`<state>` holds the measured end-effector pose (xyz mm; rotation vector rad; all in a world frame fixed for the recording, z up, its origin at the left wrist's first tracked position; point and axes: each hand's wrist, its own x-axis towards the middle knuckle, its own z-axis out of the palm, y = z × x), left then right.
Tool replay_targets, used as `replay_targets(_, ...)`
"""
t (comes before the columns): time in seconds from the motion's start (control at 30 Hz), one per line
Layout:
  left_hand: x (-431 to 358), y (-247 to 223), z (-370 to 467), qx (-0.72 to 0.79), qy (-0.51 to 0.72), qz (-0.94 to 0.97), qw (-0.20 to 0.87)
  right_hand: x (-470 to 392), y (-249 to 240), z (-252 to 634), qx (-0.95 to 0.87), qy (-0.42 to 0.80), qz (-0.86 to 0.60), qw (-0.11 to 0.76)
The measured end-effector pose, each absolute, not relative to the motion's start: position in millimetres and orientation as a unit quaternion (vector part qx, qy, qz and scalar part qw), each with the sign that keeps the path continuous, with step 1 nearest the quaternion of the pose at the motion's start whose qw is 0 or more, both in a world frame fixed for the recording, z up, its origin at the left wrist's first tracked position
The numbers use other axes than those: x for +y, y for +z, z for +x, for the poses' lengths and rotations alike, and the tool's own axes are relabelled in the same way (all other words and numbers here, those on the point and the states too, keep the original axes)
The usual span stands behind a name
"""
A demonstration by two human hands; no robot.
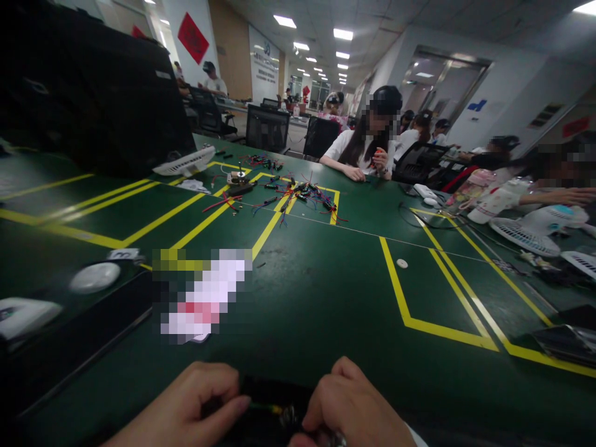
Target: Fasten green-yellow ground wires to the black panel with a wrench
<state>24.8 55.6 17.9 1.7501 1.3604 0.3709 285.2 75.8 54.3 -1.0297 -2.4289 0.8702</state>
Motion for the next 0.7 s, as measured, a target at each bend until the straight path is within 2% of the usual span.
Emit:
replay_targets(0.1,56,20,26,0.548,0.148,0.699,0.436,80,49,285,-0.879,0.284,-0.328,0.197)
replay_targets(0.43,58,21,26,0.542,0.151,0.704,0.433,80,64,273,-0.898,0.254,-0.337,0.123)
replay_targets(0.7,56,12,24,0.542,0.163,0.704,0.429,97,48,273,-0.944,0.217,-0.219,0.118)
